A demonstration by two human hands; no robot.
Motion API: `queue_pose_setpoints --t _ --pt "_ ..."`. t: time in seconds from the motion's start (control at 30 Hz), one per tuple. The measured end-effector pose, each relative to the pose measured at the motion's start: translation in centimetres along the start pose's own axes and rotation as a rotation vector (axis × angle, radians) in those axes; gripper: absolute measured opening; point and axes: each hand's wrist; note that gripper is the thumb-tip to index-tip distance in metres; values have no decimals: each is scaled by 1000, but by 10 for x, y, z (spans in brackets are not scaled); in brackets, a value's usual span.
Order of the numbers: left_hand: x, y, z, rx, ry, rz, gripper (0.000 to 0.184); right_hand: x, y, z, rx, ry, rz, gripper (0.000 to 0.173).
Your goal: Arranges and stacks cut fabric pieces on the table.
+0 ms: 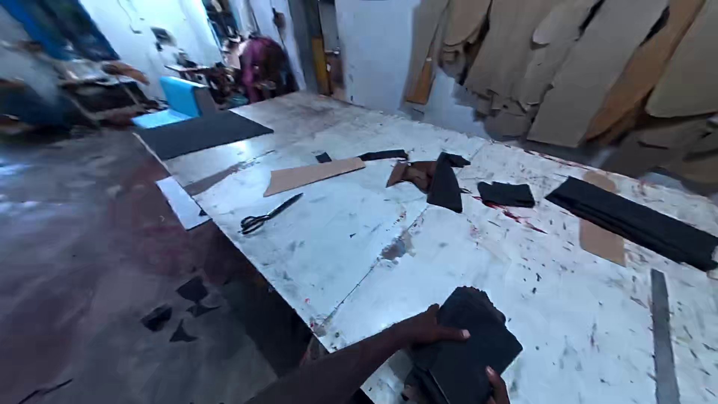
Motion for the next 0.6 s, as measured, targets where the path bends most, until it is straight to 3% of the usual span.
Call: queue_pose_setpoints --t 0.13,0.37,0.5,0.53,0.6 --pt "-6 -22 -37 -63 -58 -385 80 4 18 -1 -167 32 43 26" --pt "-10 -46 -82 261 9 -434 60 19 52 14 -269 91 -212 25" --pt "-60 -66 -67 451 -78 -404 60 46 64 53 -288 -262 -862 72" --pt "-80 -68 -60 483 -123 -404 60 47 66 58 -307 -397 -992 78" --pt "-102 -72 -52 539 -204 -443 61 41 85 60 -378 -696 -1115 75"
Point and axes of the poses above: each hand's wrist, its own z-axis towards the middle knuckle, its own y-axis out of the palm, x = y × z, and after that the axes turned 11 degrees about x, right-handed
